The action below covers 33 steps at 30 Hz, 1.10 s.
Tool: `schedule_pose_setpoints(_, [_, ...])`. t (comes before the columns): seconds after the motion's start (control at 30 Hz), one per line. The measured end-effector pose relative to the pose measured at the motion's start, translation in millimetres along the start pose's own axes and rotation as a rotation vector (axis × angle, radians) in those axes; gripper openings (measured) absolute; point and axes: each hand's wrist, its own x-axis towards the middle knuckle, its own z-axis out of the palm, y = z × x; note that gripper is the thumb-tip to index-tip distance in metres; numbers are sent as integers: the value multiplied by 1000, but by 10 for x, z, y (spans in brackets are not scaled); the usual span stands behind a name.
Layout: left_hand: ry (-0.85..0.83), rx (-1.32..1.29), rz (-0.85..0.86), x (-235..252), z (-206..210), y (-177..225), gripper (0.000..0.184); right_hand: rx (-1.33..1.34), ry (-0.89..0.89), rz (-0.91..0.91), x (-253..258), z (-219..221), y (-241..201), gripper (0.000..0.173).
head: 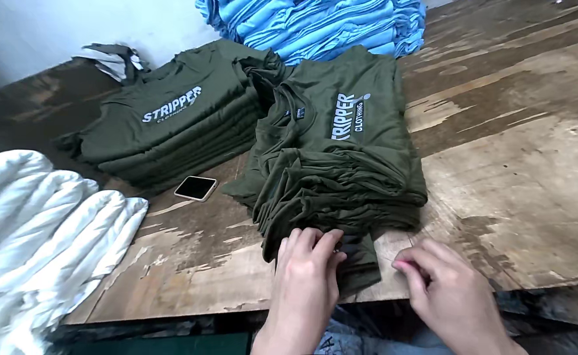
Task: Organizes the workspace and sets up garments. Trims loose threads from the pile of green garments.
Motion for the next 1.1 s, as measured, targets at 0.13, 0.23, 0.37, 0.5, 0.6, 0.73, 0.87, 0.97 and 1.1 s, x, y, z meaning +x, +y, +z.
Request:
schedule_pose_setpoints(0.13, [-33, 64, 102, 79, 83, 188, 18, 0, 26, 35, 19, 61, -12, 19])
schedule_pose_setpoints(0.23, [-58, 87, 125, 114, 183, 251, 13, 18, 43, 15, 22, 63, -59, 20])
schedule_pose_setpoints(0.37, [-63, 60, 106, 106, 152, 140, 12, -52, -148, -14, -19, -46, -14, 18])
schedule_pose_setpoints(0.5, [-168, 15, 83, 51, 120, 21, 22, 17, -112, -7, -34, 113, -80, 40])
schedule_pose_setpoints(0.6, [-186, -86, 4, 114, 63, -82, 25, 335, 15, 20, 45, 382, -192, 20])
schedule_pose_setpoints(0.73, [-278, -286, -197, 272, -38, -235, 27, 963, -66, 253, 271, 498, -253, 18])
schedule_pose_setpoints(0.87, [-320, -395, -356, 413, -51, -278, 27, 1096, -218, 169, 337, 470, -195, 37])
schedule_pose_setpoints(0.97, [-320, -406, -369, 440, -41, -272, 26, 841, -205, 54, 285, 492, -240, 40])
schedule_pose_setpoints(1.1, [-336, -472, -367, 378, -32, -287, 23, 371, 162, -135, 195, 501, -225, 15])
